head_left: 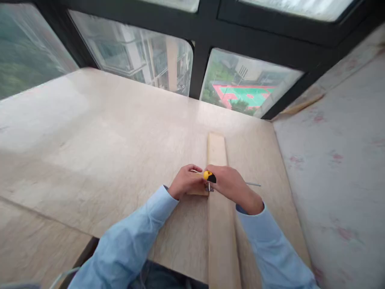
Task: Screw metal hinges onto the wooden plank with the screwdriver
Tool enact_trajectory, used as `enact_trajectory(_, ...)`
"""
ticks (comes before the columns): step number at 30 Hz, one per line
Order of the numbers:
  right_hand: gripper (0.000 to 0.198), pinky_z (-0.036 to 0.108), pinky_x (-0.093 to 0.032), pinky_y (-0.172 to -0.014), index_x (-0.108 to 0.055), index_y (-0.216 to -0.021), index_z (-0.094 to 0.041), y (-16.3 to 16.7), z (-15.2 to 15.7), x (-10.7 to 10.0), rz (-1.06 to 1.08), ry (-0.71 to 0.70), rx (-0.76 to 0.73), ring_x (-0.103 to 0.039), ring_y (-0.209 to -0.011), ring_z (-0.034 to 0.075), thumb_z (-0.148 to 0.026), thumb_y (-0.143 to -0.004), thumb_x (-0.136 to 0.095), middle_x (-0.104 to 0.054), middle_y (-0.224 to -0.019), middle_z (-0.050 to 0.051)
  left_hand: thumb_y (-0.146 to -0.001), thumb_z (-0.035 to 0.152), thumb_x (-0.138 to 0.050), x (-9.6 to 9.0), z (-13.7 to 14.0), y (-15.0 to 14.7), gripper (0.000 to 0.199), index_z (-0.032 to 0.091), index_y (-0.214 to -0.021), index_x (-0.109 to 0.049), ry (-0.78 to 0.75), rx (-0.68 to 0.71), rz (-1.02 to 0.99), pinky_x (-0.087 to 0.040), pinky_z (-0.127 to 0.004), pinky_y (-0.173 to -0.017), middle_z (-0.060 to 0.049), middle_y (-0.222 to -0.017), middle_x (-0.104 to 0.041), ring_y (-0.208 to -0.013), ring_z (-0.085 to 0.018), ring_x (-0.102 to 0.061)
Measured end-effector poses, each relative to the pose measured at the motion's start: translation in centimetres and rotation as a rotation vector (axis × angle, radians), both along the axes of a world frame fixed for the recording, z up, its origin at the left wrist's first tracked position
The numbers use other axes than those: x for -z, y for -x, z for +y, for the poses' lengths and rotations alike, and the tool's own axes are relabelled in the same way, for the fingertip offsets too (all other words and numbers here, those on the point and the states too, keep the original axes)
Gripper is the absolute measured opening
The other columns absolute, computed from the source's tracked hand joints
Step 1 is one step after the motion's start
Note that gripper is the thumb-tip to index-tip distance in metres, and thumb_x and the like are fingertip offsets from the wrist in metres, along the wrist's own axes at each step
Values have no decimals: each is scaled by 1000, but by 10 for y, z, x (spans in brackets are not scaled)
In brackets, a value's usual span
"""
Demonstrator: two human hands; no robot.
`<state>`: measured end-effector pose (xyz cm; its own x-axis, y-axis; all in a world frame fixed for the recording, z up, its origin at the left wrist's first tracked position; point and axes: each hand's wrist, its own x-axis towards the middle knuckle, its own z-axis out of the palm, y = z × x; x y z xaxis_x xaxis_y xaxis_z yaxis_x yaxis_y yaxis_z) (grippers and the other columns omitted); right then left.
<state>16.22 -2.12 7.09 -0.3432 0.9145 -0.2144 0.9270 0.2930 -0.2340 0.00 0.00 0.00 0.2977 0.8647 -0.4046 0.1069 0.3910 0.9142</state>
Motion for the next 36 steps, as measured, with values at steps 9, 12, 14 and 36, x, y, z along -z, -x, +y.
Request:
enact_trajectory(9,18,27,-27,-56,-57,-95,-21,0,0,-3,-52,9,169,-69,-80,24,-38,-90,-60,-74,-90,9,-55,33,-85,1,-2,1,44,13,-90,-65,20,24,-16,-43,-23,-55,-1,-67,-65,-60,-14,-59)
enact_trajectory(12,19,28,-25,-55,-58,-98,-21,2,0,-3,-104,18,168,-70,-81,25,-39,-91,-60,-75,-90,9,-55,33,-86,2,-2,1,44,13,-89,-65,32,15,-35,-43,-22,-55,-1,-68,-65,-59,-13,-59)
enact_trajectory(14,19,28,-25,-54,-58,-98,-22,3,-1,-4,-121,0,166,-71,-82,26,-39,-90,-60,-75,-90,9,-55,33,-86,2,-2,1,45,13,-89,-65,40,12,-47,-44,-23,-55,-2,-69,-66,-60,-13,-59)
enact_trajectory(36,9,28,-23,-55,-58,-96,-22,5,-2,-5,-82,23,101,-69,-80,22,-29,-90,-58,-74,-92,6,-54,26,-83,-2,-2,0,38,13,-85,-65,-3,-1,-7,-41,-20,-51,0,-68,-63,-57,-10,-55)
